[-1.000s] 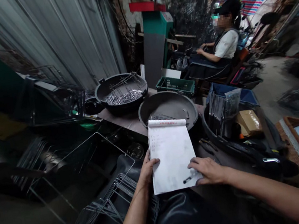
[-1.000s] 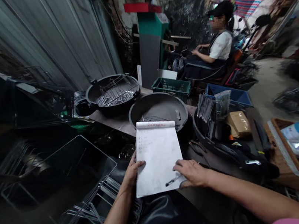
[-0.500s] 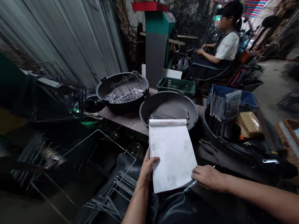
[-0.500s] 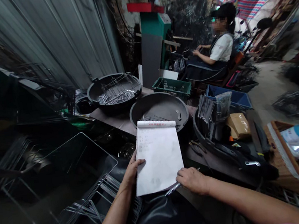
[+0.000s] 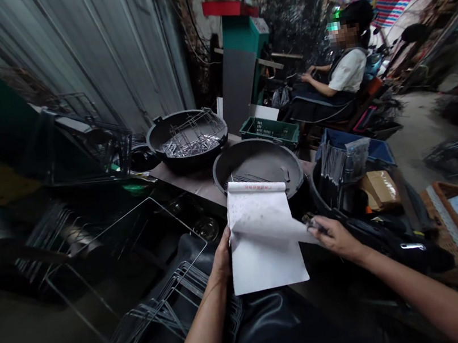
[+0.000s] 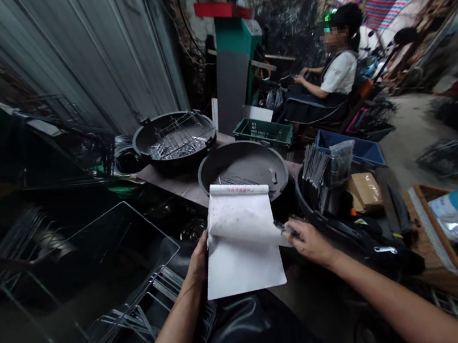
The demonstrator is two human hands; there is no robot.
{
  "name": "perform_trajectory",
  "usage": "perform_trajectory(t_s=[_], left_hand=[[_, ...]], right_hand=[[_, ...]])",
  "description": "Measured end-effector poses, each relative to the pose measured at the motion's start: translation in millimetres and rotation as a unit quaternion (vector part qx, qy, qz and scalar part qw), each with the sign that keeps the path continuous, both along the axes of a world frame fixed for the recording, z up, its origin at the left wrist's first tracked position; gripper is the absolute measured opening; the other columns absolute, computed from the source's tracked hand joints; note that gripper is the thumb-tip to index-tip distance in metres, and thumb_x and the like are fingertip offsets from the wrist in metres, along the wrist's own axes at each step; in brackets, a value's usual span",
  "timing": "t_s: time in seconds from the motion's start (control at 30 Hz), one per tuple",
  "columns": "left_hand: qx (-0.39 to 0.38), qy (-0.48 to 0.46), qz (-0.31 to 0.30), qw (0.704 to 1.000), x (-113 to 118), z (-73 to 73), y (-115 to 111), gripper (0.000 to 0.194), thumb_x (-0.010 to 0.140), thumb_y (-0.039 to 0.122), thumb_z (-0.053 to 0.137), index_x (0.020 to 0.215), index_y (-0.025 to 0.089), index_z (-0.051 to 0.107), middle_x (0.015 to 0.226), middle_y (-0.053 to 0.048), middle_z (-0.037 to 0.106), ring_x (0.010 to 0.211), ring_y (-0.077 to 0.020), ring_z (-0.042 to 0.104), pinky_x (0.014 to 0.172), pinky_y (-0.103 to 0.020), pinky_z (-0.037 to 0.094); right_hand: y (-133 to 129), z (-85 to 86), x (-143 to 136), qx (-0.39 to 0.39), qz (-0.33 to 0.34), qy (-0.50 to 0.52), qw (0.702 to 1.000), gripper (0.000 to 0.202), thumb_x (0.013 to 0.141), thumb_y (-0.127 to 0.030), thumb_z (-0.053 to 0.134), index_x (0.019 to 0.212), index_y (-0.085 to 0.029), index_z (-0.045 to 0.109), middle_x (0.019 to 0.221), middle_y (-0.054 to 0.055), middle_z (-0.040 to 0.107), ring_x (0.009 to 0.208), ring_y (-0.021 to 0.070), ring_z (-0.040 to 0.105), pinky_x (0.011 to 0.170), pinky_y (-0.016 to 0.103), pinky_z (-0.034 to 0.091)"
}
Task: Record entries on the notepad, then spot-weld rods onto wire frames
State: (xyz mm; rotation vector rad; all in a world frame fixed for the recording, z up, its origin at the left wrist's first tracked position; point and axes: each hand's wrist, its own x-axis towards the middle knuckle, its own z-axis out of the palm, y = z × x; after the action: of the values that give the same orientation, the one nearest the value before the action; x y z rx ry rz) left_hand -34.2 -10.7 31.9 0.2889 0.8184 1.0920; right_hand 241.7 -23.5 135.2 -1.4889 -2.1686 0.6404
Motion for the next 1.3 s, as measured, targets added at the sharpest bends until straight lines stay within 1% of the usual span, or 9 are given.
perform_trajectory(t_s=[0.07, 0.13, 0.3, 0.57, 0.73, 0.87, 1.13, 1.2, 1.3], left_hand=[[-0.014, 0.002, 0.005, 1.0, 0, -2.6, 2, 0.058, 0.071, 0.052, 0.054, 0.114, 0.014, 0.054, 0.094, -0.01, 0.067, 0.083, -0.0246, 0.062, 0.076, -0.036, 0.048], [-0.001, 0.003, 0.018, 1.0, 0, -3.0, 3, 0.055, 0.072, 0.053, 0.052, 0.115, 0.018, 0.054, 0.102, -0.008, 0.065, 0.09, -0.0241, 0.06, 0.081, -0.035, 0.047], [0.041, -0.009, 0.037, 0.998, 1, 3.0, 2, 0.054, 0.075, 0.054, 0.048, 0.116, 0.019, 0.053, 0.116, -0.006, 0.058, 0.107, -0.0241, 0.052, 0.088, -0.034, 0.042], [0.028, -0.026, 0.025, 0.999, 1, 4.3, 0, 0.055, 0.075, 0.053, 0.049, 0.118, 0.019, 0.052, 0.113, -0.007, 0.06, 0.104, -0.0252, 0.054, 0.088, -0.036, 0.044], [0.037, -0.027, 0.04, 0.998, 2, 8.3, 0, 0.052, 0.077, 0.05, 0.048, 0.118, 0.018, 0.052, 0.117, -0.006, 0.057, 0.111, -0.0236, 0.048, 0.092, -0.033, 0.04], [0.047, -0.051, 0.026, 0.997, 2, 9.8, -1, 0.053, 0.077, 0.051, 0.047, 0.119, 0.018, 0.05, 0.117, -0.006, 0.057, 0.111, -0.0248, 0.048, 0.094, -0.036, 0.038], [0.08, -0.031, 0.028, 0.996, 0, 6.8, 0, 0.056, 0.078, 0.054, 0.043, 0.121, 0.019, 0.048, 0.122, -0.007, 0.053, 0.113, -0.025, 0.046, 0.095, -0.036, 0.036], [0.09, -0.039, 0.021, 0.995, 0, 6.7, 1, 0.057, 0.078, 0.055, 0.041, 0.123, 0.019, 0.046, 0.124, -0.007, 0.051, 0.114, -0.0253, 0.045, 0.095, -0.037, 0.035], [0.08, -0.034, 0.018, 0.996, 0, 6.4, 1, 0.061, 0.077, 0.057, 0.041, 0.124, 0.019, 0.044, 0.123, -0.007, 0.052, 0.113, -0.0259, 0.046, 0.094, -0.038, 0.036]], right_hand=[[7, 15.8, 4, 0.013, -0.061, 0.042, 0.997, 0.025, 0.081, -0.038, 0.041, 0.079, -0.017, 0.054, 0.073, 0.003, 0.055, 0.068, 0.0142, 0.05, 0.061, 0.023, 0.041], [12, 31.1, 5, 0.023, -0.096, 0.081, 0.992, 0.027, 0.08, -0.04, 0.043, 0.081, -0.016, 0.054, 0.073, 0.002, 0.055, 0.068, 0.0138, 0.051, 0.061, 0.022, 0.042], [19, 57.0, 3, 0.08, -0.123, 0.126, 0.981, 0.024, 0.077, -0.038, 0.048, 0.08, -0.016, 0.056, 0.071, 0.001, 0.056, 0.066, 0.0132, 0.052, 0.057, 0.021, 0.042], [29, 75.6, 5, 0.157, -0.143, 0.134, 0.968, 0.022, 0.078, -0.036, 0.05, 0.084, -0.016, 0.058, 0.07, 0.0, 0.056, 0.065, 0.0126, 0.052, 0.059, 0.022, 0.042], [32, 82.1, -2, 0.166, -0.126, 0.132, 0.969, 0.021, 0.079, -0.035, 0.049, 0.085, -0.016, 0.058, 0.07, 0.0, 0.054, 0.064, 0.012, 0.05, 0.06, 0.022, 0.041], [30, 82.6, -5, 0.17, -0.125, 0.123, 0.97, 0.019, 0.079, -0.033, 0.049, 0.084, -0.017, 0.058, 0.07, 0.0, 0.055, 0.065, 0.0127, 0.051, 0.059, 0.022, 0.041], [17, 72.7, -13, 0.111, 0.004, 0.087, 0.99, 0.016, 0.082, -0.029, 0.045, 0.086, -0.018, 0.057, 0.086, 0.004, 0.058, 0.083, 0.0166, 0.054, 0.073, 0.026, 0.042], [13, 63.3, -17, 0.065, 0.037, 0.088, 0.993, 0.018, 0.083, -0.029, 0.044, 0.087, -0.017, 0.057, 0.087, 0.005, 0.058, 0.083, 0.0161, 0.054, 0.073, 0.027, 0.043], [6, 41.6, -25, -0.057, 0.174, 0.056, 0.981, 0.019, 0.082, -0.029, 0.046, 0.086, -0.016, 0.06, 0.09, 0.007, 0.058, 0.084, 0.0155, 0.054, 0.076, 0.027, 0.042]])
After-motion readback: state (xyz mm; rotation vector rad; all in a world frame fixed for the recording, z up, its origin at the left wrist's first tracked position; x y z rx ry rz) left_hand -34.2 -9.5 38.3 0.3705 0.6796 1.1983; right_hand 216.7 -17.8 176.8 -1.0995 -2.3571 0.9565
